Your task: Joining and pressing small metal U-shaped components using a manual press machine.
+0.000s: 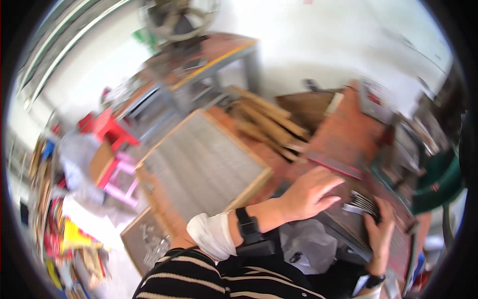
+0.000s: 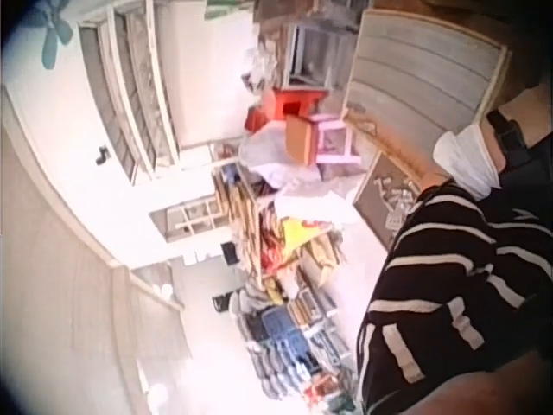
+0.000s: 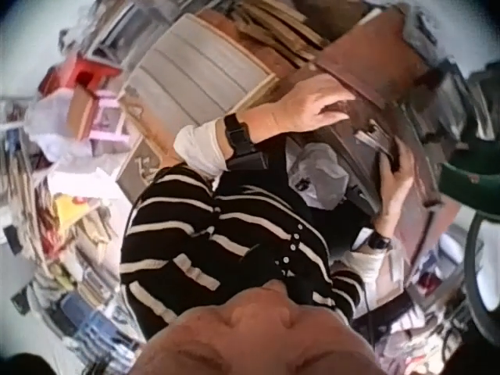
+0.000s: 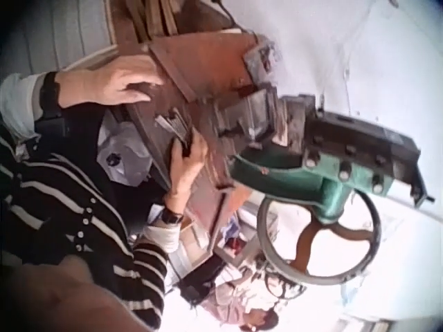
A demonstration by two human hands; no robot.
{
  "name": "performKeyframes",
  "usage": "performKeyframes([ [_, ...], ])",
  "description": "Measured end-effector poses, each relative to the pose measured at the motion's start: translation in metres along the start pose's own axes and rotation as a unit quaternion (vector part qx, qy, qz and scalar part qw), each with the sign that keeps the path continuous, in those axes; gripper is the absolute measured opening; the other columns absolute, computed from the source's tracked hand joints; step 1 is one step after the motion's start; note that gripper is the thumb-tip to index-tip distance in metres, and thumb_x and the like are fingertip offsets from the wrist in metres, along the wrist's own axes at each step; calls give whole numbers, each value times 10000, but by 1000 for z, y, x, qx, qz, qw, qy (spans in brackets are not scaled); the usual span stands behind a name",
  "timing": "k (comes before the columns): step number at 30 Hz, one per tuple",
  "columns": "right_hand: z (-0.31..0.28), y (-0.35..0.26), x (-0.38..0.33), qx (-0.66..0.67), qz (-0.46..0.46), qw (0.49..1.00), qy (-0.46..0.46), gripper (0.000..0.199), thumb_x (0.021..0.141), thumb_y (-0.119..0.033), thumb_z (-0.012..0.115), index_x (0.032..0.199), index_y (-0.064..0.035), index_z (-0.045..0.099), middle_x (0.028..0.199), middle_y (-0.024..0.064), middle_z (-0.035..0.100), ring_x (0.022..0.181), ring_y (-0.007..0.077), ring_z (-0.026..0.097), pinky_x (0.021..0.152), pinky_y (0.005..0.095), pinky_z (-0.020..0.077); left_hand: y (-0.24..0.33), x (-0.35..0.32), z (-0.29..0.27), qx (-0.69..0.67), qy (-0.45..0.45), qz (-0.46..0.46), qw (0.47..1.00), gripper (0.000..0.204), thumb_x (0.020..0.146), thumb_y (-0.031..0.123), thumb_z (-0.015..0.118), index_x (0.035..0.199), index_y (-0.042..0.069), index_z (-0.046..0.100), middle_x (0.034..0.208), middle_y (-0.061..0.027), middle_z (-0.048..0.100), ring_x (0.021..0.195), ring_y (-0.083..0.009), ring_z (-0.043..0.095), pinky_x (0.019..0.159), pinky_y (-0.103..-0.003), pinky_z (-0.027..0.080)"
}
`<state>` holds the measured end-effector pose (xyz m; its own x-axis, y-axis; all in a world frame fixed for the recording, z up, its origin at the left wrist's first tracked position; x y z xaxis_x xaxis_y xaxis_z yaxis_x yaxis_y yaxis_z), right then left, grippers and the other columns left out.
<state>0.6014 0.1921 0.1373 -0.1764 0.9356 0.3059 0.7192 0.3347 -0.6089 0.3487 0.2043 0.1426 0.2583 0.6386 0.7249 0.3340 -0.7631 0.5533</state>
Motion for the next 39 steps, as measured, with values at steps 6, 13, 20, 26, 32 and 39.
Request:
performKeyframes([
  [6,0,21,-6,-10,2,999,-40,495,716,63,568,1209,22,571,1199,157,541,1139,281,527,998,330,375,-44,-229,-256,494,29,-248,832,263,758,50,671,1018,41,634,876,-151,633,833,-335,616,724,-419,517],
  [13,-1,37,1,-21,53,997,-52,530,752,35,551,1282,16,539,1289,155,541,1246,266,478,1076,337,304,-74,-337,-373,471,-223,-338,784,367,683,27,702,1045,57,643,1089,-102,632,1039,-327,582,898,-392,475],
  [20,-5,57,-5,-48,45,997,-42,540,751,60,551,1290,20,536,1341,148,514,1272,253,460,1094,338,286,-107,-344,-378,410,-375,-421,717,363,648,130,784,989,74,674,1115,-103,631,1076,-319,581,904,-391,479],
  [26,-2,58,-2,-28,40,998,-50,537,738,63,555,1272,19,547,1311,148,521,1258,247,470,1090,336,298,-117,-350,-376,389,-548,-428,604,301,679,236,777,913,76,676,973,-117,645,982,-326,616,835,-436,493],
  [32,-9,9,-11,-113,61,992,15,448,697,-61,669,1137,-4,612,1128,141,624,1085,276,586,954,365,436,-145,-360,-369,384,-491,-178,762,236,672,248,720,838,95,651,852,-147,635,897,-342,623,762,-457,483],
  [39,18,-22,10,-62,-33,998,1,479,681,-58,763,1142,-18,635,1104,161,623,1066,340,564,938,403,444,-105,-378,-395,380,-290,-427,767,166,675,21,710,825,26,639,856,-183,641,863,-401,593,765,-463,466],
])
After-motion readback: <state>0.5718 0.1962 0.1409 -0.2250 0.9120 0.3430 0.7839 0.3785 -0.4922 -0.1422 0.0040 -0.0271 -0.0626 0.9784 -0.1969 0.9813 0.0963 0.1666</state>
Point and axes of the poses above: each hand's wrist, its own x-axis towards the middle knuckle, its own z-axis out of the palm, y = z × x, the point moved 6 cm from there along x, towards the middle knuckle
